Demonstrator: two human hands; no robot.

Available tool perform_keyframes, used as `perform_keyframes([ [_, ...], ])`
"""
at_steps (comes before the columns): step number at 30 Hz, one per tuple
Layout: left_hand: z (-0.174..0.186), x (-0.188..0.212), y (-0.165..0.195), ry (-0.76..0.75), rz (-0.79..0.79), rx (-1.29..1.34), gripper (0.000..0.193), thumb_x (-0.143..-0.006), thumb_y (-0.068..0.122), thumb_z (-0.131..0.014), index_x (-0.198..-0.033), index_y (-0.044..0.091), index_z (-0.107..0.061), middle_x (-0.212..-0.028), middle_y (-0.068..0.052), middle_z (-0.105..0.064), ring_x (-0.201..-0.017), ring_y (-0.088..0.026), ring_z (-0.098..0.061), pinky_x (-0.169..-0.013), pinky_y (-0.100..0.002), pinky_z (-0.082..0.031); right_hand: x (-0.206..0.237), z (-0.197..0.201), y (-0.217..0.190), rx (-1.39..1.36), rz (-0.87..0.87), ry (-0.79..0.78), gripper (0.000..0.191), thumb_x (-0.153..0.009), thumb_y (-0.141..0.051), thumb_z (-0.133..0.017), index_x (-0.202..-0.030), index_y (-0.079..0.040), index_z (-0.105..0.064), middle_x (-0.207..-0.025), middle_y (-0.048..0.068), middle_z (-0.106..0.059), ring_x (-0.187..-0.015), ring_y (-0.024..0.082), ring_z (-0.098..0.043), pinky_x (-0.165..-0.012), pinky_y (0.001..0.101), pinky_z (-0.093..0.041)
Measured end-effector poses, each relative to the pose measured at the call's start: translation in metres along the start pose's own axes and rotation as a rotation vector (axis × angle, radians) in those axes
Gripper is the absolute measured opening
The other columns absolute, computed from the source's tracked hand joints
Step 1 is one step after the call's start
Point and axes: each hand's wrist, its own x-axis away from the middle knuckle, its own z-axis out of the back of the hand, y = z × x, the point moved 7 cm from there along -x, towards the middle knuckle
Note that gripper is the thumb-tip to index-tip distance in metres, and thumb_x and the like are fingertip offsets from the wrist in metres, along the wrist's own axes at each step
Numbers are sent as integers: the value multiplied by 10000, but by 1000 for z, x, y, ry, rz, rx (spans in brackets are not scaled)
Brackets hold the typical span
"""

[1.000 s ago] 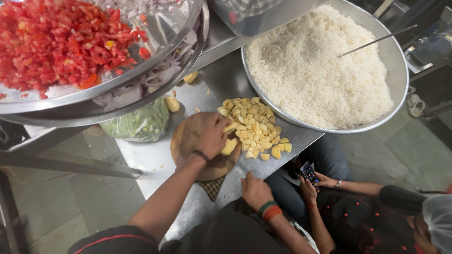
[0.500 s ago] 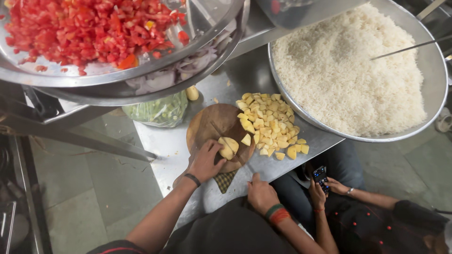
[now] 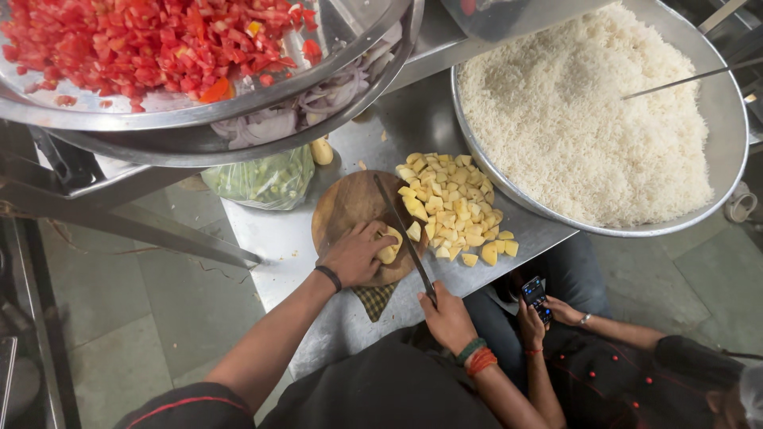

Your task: The person cuts peeled potatoes into chunks on a round wooden cutting board with a knife, moving each finished piece onto a growing pile of cut potatoes beside the board. Large trays of chopped tomatoes, onions, and rice sit on the steel prep table around the work area.

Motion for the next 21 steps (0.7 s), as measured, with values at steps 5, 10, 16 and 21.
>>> perform_keyframes([
  [5,-2,9,-4,-34,35,40,457,-818,248,-750,-1228,151,-572,-1279,-129,-527,-1208,-354,-540,-979,-479,-474,9,-4,4,-45,-57,-58,317,-935,-298,-642,-927,-2,-527,-717,231,-676,-712,441,-691,-653,494,-520],
  [10,-10,36,-21,176,318,105,486,-826,331,-785,-1175,109,-531,-1160,-158,-599,-1058,-413,-612,-903,-501,-503,17,-5,-11,116,39,-50,275,-938,-284,-606,-1026,-36,-527,-818,244,-720,-818,462,-693,-720,540,-534],
  [16,-17,49,-25,351,400,168,451,-791,286,-813,-1094,93,-542,-1075,-170,-640,-1027,-427,-615,-869,-509,-506,10,-36,5,353,50,-170,292,-983,-301,-562,-1075,-40,-468,-905,296,-708,-854,515,-665,-770,605,-512],
  [21,-8,55,-28,379,368,156,455,-768,277,-819,-1124,128,-577,-1082,-157,-648,-1027,-409,-627,-882,-503,-506,9,-37,42,279,107,-154,262,-971,-300,-584,-1055,-68,-499,-817,264,-711,-781,479,-679,-710,565,-522],
])
